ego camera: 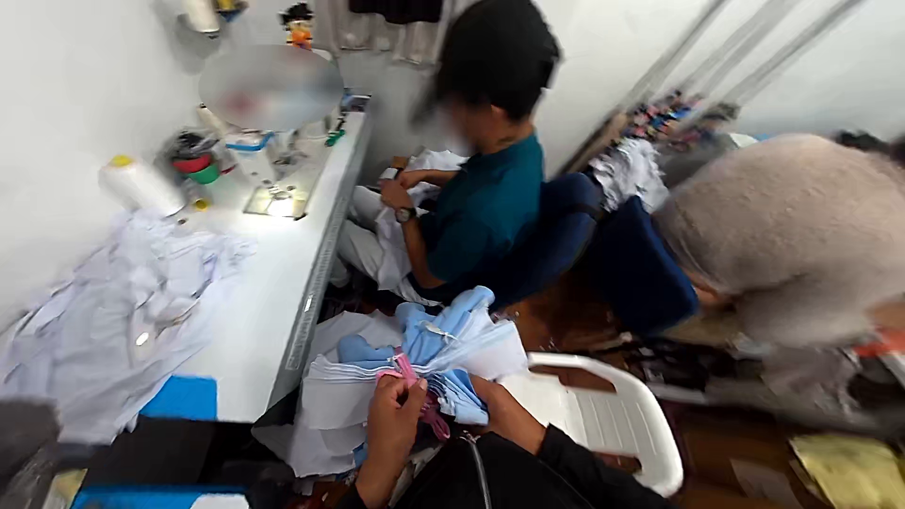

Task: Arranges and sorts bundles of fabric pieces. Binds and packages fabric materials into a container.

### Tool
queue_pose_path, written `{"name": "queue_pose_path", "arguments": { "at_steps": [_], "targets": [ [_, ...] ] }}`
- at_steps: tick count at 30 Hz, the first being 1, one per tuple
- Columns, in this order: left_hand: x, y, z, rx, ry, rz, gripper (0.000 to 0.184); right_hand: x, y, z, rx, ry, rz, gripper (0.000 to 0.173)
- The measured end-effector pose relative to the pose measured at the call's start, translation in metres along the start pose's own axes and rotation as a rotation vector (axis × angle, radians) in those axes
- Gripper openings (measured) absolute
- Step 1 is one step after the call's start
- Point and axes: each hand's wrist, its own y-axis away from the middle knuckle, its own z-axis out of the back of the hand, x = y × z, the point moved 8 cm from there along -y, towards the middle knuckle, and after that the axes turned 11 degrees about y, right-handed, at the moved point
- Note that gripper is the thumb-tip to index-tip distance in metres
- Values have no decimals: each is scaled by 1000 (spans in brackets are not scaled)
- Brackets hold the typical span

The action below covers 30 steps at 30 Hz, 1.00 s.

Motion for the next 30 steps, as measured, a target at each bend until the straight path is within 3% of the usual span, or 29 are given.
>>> {"name": "queue_pose_path", "arguments": {
  "at_steps": [4,11,17,24,27,30],
  "targets": [
    [-3,-8,-21,99,5,-6,21,0,16,19,-29,-23,-104,42],
    [11,-10,-82,281,-65,138,20,-54,91,37,-260,-171,-446,37],
    [52,-9,-187,503,-223,272,20,-111,198,27,-485,-238,-703,37],
    [180,0,-326,738,-486,428,28,-160,409,-60,-564,-498,-1214,33],
    [243,-1,-374,783,-565,504,32,-147,487,-107,-652,-628,-1433,32],
    [300,-7,-415,859,-682,574,39,-117,533,-155,-731,-713,-1624,31]
  ]
}}
